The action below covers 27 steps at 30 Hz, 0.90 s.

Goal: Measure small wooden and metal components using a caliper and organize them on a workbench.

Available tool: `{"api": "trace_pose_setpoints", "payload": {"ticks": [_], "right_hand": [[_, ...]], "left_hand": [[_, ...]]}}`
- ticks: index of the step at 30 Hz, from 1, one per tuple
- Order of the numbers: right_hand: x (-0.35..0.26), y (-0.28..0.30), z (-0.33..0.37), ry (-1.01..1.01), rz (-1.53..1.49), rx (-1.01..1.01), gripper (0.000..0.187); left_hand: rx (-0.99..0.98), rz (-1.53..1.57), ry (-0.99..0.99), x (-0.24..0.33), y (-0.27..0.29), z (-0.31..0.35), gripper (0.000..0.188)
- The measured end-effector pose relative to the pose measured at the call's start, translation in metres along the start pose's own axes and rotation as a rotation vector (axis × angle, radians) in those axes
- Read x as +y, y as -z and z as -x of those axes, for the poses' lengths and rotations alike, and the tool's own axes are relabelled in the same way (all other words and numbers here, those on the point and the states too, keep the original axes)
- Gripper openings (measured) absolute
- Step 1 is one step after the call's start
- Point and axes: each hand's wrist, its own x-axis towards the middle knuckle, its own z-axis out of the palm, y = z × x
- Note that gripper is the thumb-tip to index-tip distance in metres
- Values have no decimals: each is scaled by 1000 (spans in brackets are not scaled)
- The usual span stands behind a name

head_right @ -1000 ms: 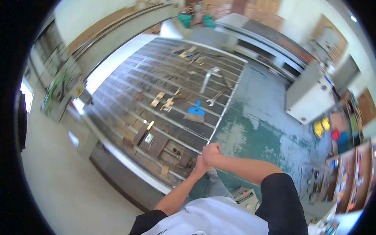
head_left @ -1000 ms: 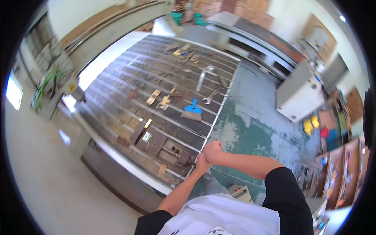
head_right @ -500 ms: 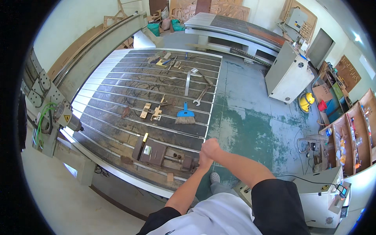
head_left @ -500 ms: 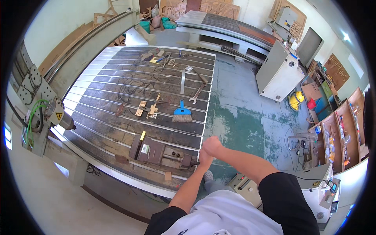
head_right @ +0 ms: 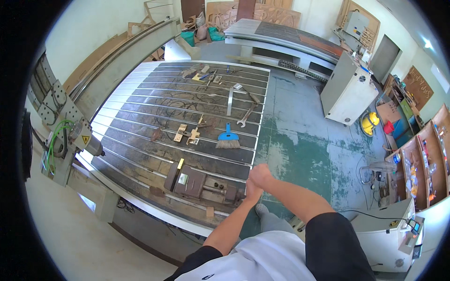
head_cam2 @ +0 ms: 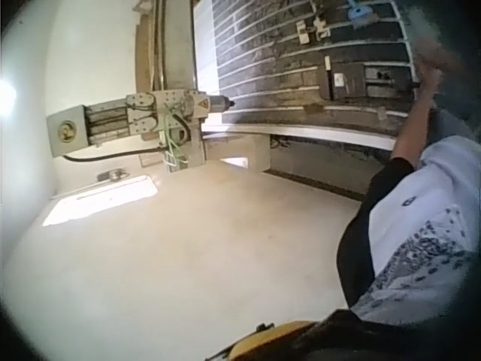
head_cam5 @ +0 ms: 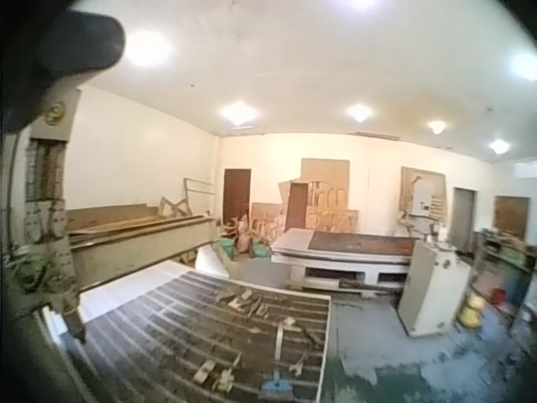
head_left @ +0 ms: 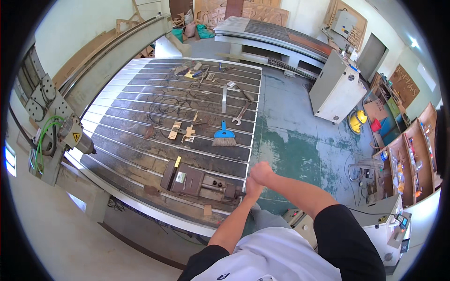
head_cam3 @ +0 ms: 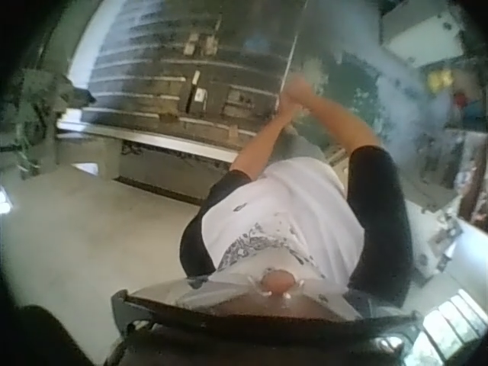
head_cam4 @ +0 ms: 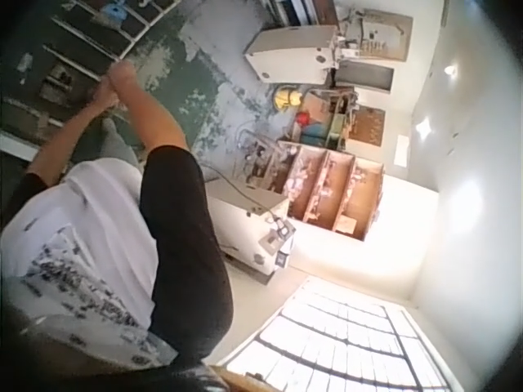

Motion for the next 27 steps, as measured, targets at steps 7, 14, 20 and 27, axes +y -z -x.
{"api": "trace_pose_setpoints", "payload": {"ticks": [7,14,20,27], "right_hand": [[9,-5,-6,7,-64,44,14],[3,-5,-5,-24,-103,1,16],[-8,3,0,-74,-4,33,15],[7,-21,-14,-12,214,299,13]], "left_hand": [[-56,-65,-44,-1,-6,-4,10],[-104,-77,23,10,9,-4,15],[43,273,134,12,20,2,25],[308,514,35,16,17,-24,26]]}}
